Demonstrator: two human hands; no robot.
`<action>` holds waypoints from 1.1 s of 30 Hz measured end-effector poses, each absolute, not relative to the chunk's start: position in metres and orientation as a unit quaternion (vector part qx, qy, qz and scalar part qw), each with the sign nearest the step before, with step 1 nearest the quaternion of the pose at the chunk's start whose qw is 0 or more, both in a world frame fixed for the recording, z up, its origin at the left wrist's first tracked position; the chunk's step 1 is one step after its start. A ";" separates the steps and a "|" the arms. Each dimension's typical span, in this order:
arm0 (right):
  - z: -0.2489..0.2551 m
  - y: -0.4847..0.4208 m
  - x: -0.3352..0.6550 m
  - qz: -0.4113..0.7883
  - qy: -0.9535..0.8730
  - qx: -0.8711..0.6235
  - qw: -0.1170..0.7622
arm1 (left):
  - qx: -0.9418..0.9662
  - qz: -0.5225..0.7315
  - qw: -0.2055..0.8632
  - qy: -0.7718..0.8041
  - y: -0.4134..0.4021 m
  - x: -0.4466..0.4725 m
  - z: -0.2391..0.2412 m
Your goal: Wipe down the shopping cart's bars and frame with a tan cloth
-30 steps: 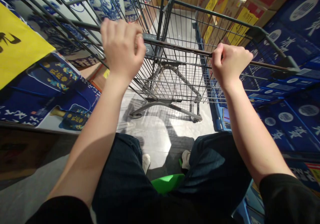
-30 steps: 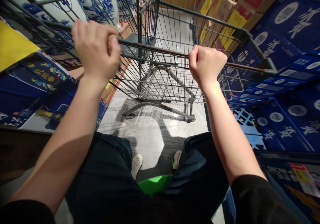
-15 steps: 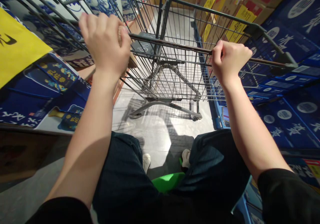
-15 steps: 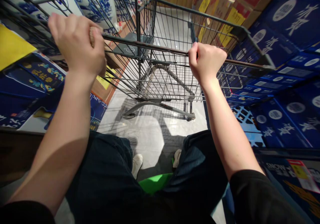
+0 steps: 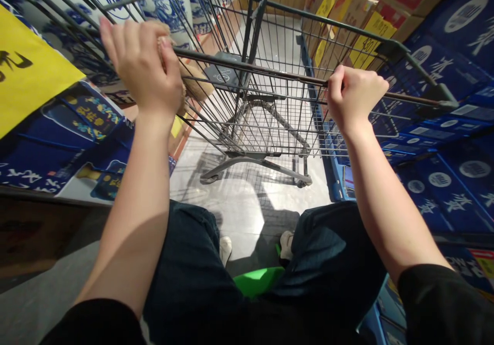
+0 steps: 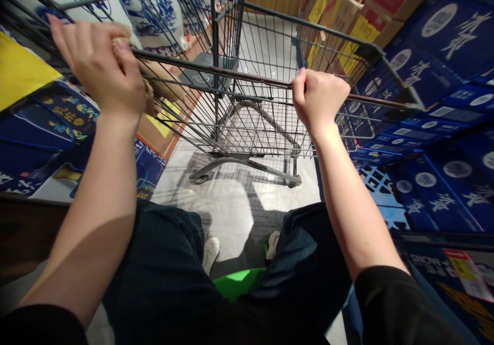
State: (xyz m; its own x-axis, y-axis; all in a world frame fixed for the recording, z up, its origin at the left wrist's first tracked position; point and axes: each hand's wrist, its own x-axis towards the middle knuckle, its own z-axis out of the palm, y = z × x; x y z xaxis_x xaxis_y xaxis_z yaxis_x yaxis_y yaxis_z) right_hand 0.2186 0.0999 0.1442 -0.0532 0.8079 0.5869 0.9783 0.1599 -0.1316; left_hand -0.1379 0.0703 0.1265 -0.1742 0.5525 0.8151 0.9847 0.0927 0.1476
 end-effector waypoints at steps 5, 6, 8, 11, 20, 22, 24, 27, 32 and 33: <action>0.146 0.100 0.215 -0.154 -0.692 -0.653 0.266 | -0.687 -0.365 0.218 -0.590 0.059 -0.072 0.126; 0.146 0.100 0.215 -0.146 -0.694 -0.654 0.263 | -0.705 -0.368 0.190 -0.576 0.057 -0.060 0.127; 0.147 0.100 0.217 -0.135 -0.697 -0.654 0.260 | -0.728 -0.374 0.139 -0.558 0.057 -0.049 0.129; 0.147 0.100 0.220 -0.140 -0.704 -0.646 0.260 | -0.713 -0.401 0.119 -0.563 0.063 -0.075 0.130; 0.145 0.100 0.214 -0.158 -0.703 -0.643 0.262 | -0.580 -0.456 0.207 -0.643 0.070 -0.088 0.122; 0.146 0.100 0.214 -0.160 -0.699 -0.648 0.258 | -0.654 -0.403 0.157 -0.620 0.062 -0.054 0.124; 0.146 0.100 0.216 -0.161 -0.697 -0.647 0.264 | -0.696 -0.393 0.121 -0.589 0.058 -0.034 0.126; 0.144 0.099 0.219 -0.160 -0.705 -0.630 0.285 | -0.707 -0.407 0.101 -0.570 0.064 -0.046 0.127; 0.144 0.097 0.218 -0.168 -0.712 -0.617 0.291 | -0.555 -0.393 0.287 -0.675 0.085 -0.125 0.124; 0.145 0.097 0.217 -0.163 -0.712 -0.621 0.283 | -0.535 -0.388 0.305 -0.686 0.086 -0.133 0.124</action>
State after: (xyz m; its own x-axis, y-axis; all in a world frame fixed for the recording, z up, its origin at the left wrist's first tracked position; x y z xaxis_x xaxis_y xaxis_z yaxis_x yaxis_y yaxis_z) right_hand 0.2169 0.0970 0.1446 -0.0677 0.7927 0.6058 0.9772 0.1752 -0.1201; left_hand -0.1334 0.0858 0.1238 -0.2419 0.4969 0.8334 0.9703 0.1260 0.2065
